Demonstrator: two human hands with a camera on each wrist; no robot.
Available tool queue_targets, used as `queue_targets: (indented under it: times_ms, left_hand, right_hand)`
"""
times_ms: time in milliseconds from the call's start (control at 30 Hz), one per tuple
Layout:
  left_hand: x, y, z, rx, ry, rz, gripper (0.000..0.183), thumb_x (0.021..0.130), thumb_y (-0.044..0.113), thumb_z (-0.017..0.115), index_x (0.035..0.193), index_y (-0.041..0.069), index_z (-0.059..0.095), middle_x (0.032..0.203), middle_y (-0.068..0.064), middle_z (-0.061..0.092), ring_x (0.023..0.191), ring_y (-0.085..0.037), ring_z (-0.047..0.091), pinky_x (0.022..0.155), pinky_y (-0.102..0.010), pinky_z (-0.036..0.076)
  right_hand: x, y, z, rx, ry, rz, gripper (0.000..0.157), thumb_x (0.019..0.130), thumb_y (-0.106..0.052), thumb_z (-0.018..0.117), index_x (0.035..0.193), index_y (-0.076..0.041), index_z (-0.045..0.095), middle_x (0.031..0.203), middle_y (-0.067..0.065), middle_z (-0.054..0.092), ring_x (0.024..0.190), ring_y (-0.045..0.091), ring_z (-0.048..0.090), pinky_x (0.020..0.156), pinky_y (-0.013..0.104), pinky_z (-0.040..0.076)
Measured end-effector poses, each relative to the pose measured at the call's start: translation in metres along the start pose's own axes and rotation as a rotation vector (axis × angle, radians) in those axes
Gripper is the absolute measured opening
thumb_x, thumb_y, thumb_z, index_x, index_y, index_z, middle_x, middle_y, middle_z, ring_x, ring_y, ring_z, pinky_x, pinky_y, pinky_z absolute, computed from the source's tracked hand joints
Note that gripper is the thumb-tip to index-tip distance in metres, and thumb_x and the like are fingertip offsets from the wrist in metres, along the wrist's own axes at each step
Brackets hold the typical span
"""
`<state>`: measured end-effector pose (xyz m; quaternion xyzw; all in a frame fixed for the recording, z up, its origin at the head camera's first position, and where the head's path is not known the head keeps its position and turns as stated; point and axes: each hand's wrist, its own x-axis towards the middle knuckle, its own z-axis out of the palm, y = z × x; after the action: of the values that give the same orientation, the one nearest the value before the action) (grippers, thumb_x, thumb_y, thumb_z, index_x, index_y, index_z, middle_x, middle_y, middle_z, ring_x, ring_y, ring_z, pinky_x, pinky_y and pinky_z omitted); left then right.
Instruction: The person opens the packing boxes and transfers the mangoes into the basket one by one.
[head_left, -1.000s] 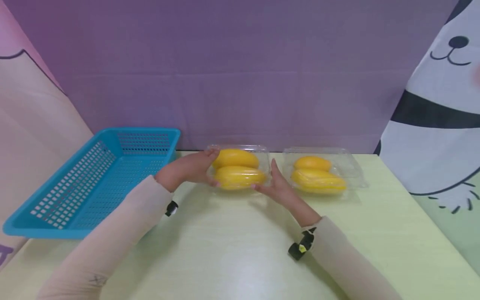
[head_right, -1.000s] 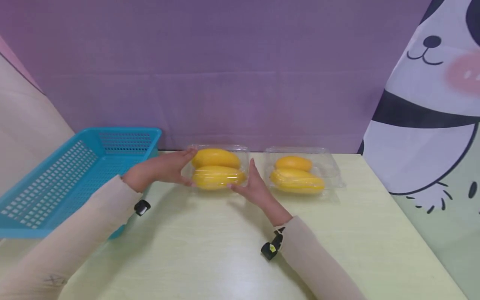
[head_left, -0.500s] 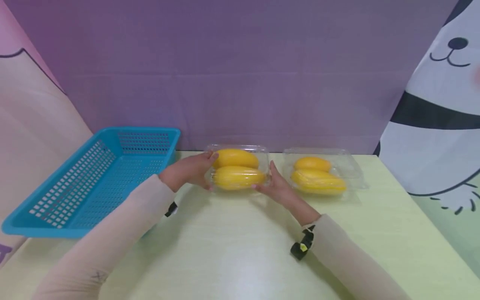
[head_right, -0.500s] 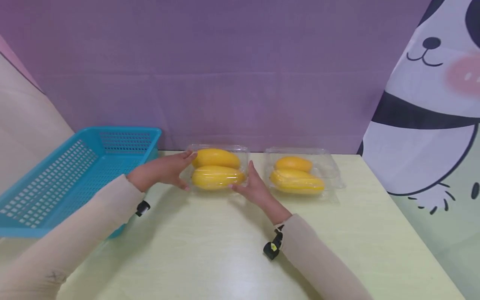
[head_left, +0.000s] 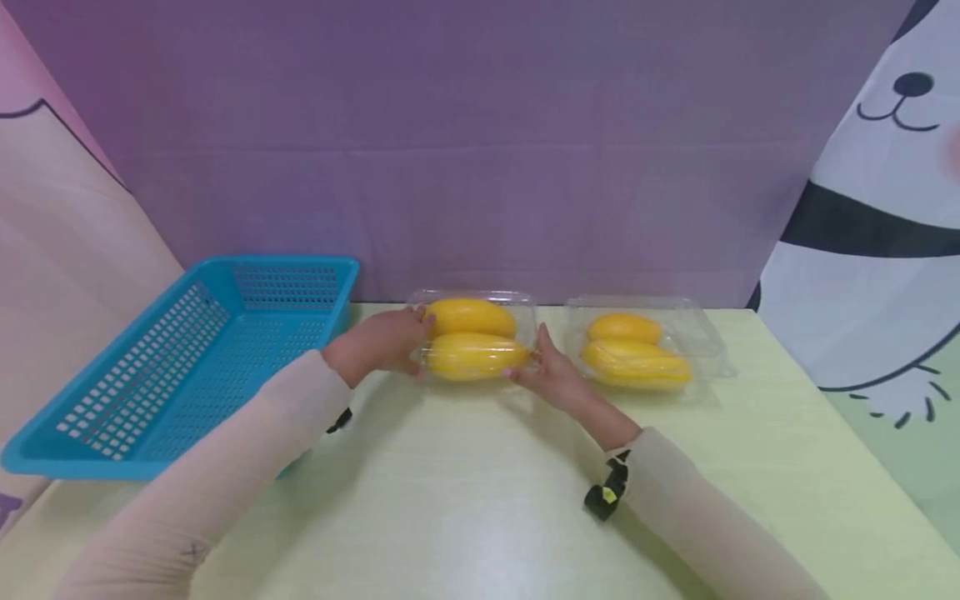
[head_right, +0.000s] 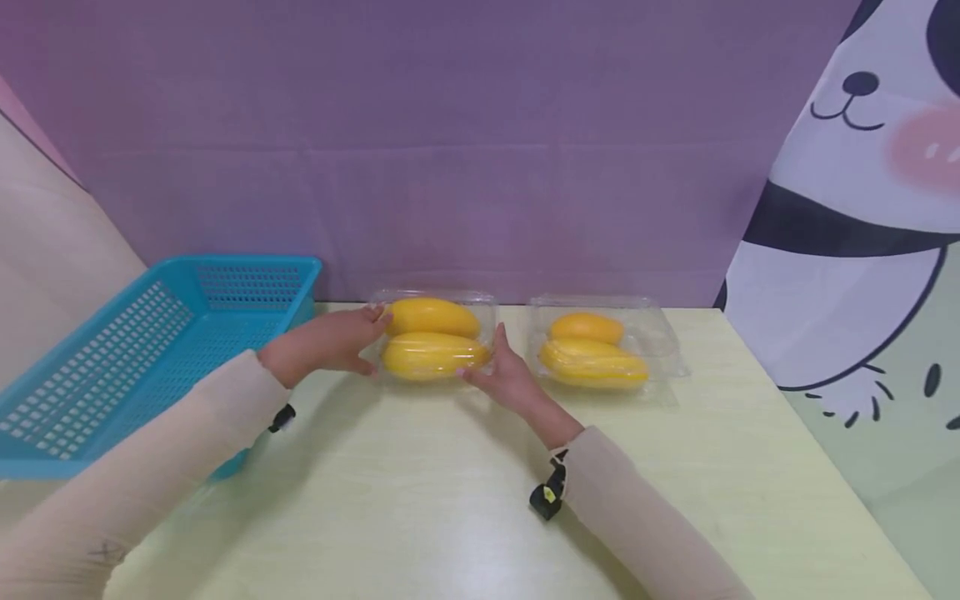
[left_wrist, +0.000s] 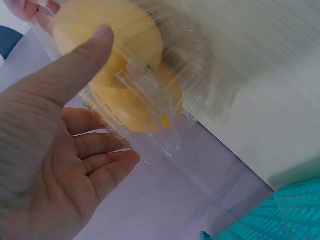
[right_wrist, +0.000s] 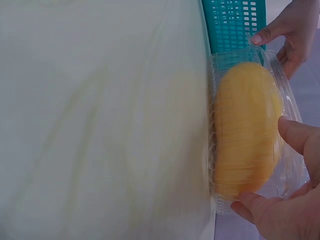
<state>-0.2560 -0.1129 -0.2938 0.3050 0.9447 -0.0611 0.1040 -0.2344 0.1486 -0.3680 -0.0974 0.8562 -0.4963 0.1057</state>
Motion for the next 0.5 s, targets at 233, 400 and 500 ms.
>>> queue_targets:
  times_ms: [233,400,500]
  left_hand:
    - [0.0033,-0.0037,0.0025,0.054,0.039,0.051,0.087,0.081,0.038,0.072,0.141,-0.011,0.032,0.146,-0.032,0.031,0.135,-0.042,0.034,0.111,-0.047,0.034]
    - [0.0037,-0.0059,0.0008,0.057,0.027,0.08,0.085,0.082,0.036,0.072,0.141,-0.011,0.032,0.145,-0.031,0.033,0.135,-0.041,0.035,0.111,-0.047,0.034]
    - [0.0029,-0.0065,0.0002,0.052,0.021,0.088,0.083,0.084,0.034,0.071,0.141,-0.011,0.031,0.145,-0.031,0.033,0.134,-0.041,0.036,0.111,-0.047,0.034]
  right_hand:
    - [-0.0009,0.0003,-0.0008,-0.013,0.003,-0.023,0.105,0.088,-0.03,0.067,0.149,-0.006,-0.014,0.151,0.028,0.022,0.134,0.043,0.034,0.109,0.05,0.035]
    - [-0.0011,0.0023,-0.0017,-0.025,0.001,-0.04,0.103,0.089,-0.031,0.065,0.149,-0.005,-0.014,0.149,0.03,0.027,0.129,0.044,0.041,0.108,0.05,0.037]
    - [-0.001,0.0029,-0.0017,-0.026,-0.003,-0.049,0.103,0.089,-0.031,0.065,0.149,-0.005,-0.014,0.148,0.03,0.027,0.127,0.044,0.043,0.107,0.05,0.038]
